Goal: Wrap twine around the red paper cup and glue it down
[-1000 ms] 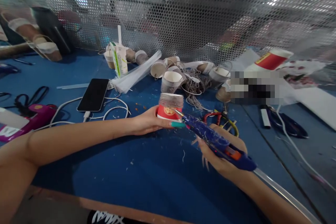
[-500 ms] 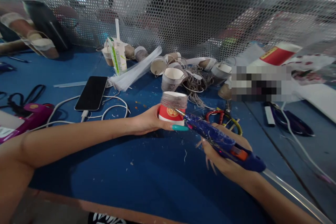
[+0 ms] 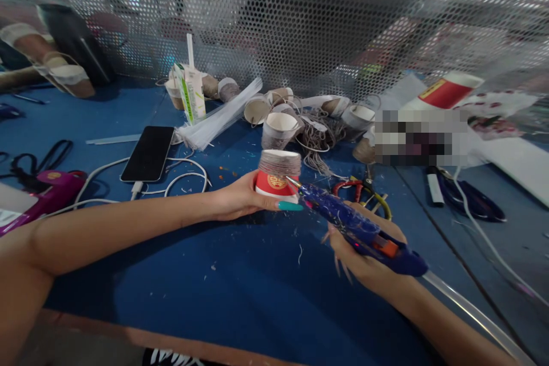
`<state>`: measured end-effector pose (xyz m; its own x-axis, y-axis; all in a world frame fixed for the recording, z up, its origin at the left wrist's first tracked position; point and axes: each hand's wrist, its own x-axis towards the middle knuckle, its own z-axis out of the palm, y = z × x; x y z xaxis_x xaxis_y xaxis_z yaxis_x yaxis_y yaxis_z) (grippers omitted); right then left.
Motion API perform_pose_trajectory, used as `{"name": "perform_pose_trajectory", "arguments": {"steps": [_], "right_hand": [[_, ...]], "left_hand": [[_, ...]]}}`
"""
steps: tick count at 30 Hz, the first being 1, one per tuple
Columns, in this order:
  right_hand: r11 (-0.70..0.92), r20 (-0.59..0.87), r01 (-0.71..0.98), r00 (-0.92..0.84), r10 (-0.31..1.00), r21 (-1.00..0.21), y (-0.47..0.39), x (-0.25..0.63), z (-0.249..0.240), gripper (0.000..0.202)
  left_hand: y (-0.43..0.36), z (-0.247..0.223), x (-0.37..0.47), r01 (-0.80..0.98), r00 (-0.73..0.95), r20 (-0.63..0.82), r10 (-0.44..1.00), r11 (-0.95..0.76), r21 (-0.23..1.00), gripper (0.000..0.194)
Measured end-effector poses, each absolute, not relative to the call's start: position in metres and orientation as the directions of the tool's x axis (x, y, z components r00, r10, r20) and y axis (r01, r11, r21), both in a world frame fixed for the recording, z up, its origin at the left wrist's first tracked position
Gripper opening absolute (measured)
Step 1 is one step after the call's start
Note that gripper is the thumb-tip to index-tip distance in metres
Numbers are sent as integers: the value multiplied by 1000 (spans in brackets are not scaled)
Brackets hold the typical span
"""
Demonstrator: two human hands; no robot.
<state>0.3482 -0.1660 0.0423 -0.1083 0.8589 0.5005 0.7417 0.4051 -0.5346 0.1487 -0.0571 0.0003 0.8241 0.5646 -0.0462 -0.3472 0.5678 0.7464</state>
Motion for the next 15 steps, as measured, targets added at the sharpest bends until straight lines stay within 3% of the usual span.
{"name": "perform_pose_trajectory", "arguments": {"steps": [8,15], "right_hand": [[361,483,720,-42,875,-593,-167,351,37,17],[389,508,751,-84,857,-533,-167,352,41,23]], "left_hand": [[-56,4,147,-338,827,-65,558,587,736,54],[-56,6,146,-336,825,-84,558,604,722,55]]}}
